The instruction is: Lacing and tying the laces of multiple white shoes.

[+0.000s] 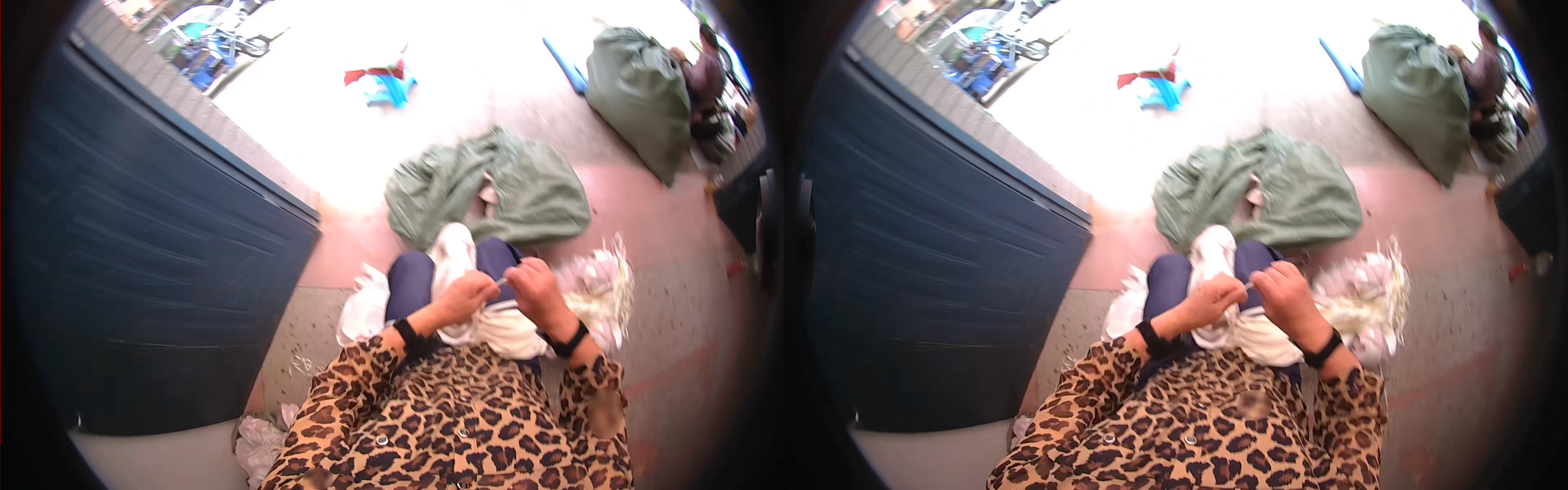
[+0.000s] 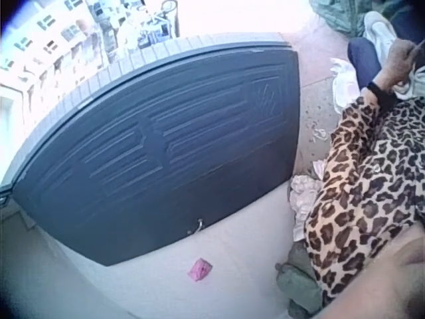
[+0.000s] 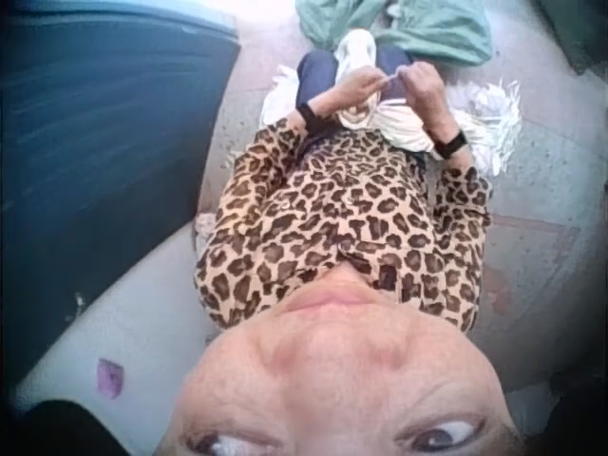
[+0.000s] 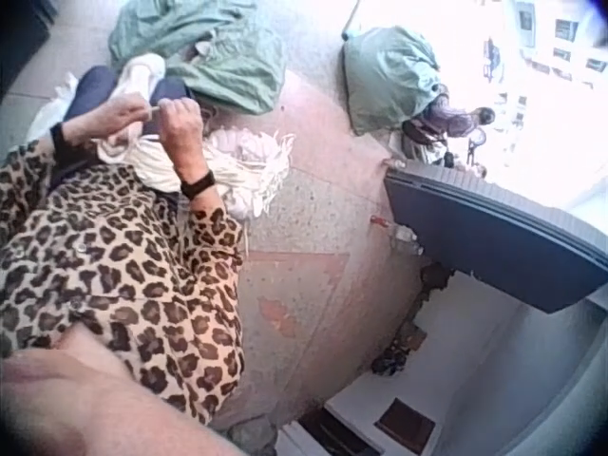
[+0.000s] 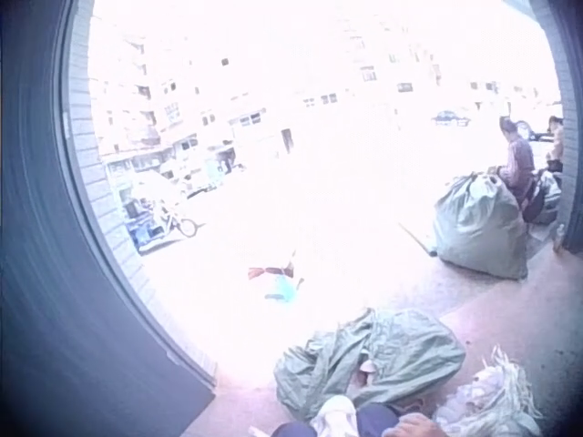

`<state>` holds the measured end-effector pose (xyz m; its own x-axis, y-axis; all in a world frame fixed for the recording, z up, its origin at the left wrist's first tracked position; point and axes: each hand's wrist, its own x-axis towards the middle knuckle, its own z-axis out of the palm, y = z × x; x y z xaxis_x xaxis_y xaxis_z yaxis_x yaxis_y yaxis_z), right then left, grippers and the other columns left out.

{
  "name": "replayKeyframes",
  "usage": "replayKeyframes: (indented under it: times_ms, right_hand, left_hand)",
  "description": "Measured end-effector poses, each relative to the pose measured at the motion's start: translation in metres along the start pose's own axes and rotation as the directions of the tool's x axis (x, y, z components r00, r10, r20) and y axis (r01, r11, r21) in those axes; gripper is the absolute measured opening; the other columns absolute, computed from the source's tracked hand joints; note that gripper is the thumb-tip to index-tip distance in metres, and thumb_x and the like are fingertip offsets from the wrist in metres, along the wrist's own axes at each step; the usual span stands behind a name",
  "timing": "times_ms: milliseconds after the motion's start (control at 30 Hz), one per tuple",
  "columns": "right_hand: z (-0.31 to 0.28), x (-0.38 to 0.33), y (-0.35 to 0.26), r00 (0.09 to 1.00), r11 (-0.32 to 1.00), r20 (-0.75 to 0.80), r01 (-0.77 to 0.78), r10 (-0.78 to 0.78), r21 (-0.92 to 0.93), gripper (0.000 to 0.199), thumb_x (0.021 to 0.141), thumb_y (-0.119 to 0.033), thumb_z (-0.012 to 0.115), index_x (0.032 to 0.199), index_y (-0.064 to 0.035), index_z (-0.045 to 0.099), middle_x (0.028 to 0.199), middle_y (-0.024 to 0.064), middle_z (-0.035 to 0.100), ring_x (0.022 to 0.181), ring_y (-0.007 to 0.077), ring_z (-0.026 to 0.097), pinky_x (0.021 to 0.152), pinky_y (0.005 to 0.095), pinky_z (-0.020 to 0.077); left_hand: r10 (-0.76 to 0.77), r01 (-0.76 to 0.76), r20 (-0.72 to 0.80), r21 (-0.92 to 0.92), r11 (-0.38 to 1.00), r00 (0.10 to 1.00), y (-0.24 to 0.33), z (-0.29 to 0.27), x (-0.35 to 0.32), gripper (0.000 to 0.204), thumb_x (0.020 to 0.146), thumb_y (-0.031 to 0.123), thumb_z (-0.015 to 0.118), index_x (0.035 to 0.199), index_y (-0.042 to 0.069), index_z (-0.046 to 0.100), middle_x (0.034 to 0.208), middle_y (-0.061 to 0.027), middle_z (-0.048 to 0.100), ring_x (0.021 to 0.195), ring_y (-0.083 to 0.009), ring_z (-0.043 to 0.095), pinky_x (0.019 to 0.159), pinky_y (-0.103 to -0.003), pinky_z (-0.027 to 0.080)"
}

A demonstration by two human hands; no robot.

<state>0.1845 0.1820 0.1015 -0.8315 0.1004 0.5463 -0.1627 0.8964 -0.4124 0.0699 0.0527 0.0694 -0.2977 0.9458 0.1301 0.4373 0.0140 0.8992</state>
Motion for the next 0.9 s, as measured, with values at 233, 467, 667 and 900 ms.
replayKeyframes:
  times_ms: [233,467,667,900]
  right_hand:
    - [-0.065,0.032,-0.002,0.883,0.998,-0.469,0.04,-0.011,0.052,0.016,0.071,0.009,0.055,0.083,-0.0007,0.051,0.068,0.0091,0.051,0.063,0.0248,0.051,0.063,0.0331,0.0445]
    - [-0.014,-0.03,0.028,0.846,0.909,0.364,-0.292,0.39,-0.297,0.026,0.068,0.007,0.047,0.092,-0.0003,0.055,0.08,0.0159,0.056,0.077,0.0317,0.053,0.071,0.0393,0.0421]
    - [0.082,-0.034,-0.019,0.762,0.5,0.563,-0.641,0.321,0.583,0.029,0.088,-0.021,0.048,0.105,0.0029,0.052,0.093,0.011,0.059,0.084,0.0156,0.054,0.074,0.0272,0.0431]
    - [0.11,-0.039,-0.018,0.596,0.204,0.735,-0.803,0.324,0.561,0.032,0.09,-0.031,0.044,0.08,-0.0041,0.059,0.062,-0.0048,0.048,0.056,0.0044,0.041,0.052,0.0195,0.0351]
  left_hand:
    - [-0.162,0.29,0.259,-0.602,0.744,0.952,0.071,-0.05,-0.004,0.024,0.091,0.021,0.046,0.082,0.001,0.055,0.07,0.0028,0.053,0.065,-0.0064,0.048,0.059,-0.02,0.039]
    - [-0.39,0.38,0.006,0.208,0.901,0.921,-0.016,-0.041,-0.044,0.023,0.082,0.024,0.055,0.081,0.001,0.06,0.068,-0.0146,0.058,0.061,-0.0217,0.056,0.058,-0.031,0.043]
    - [-0.273,0.258,0.127,0.121,0.959,0.954,-0.042,-0.001,-0.052,0.018,0.081,0.017,0.053,0.079,0.002,0.061,0.076,-0.0156,0.062,0.068,-0.0235,0.061,0.061,-0.033,0.046]
    - [-0.632,0.734,0.389,-0.475,0.485,0.67,-0.029,-0.037,-0.06,0.012,0.086,0.014,0.048,0.09,0.003,0.053,0.065,0.0017,0.051,0.054,-0.0052,0.049,0.048,-0.016,0.04]
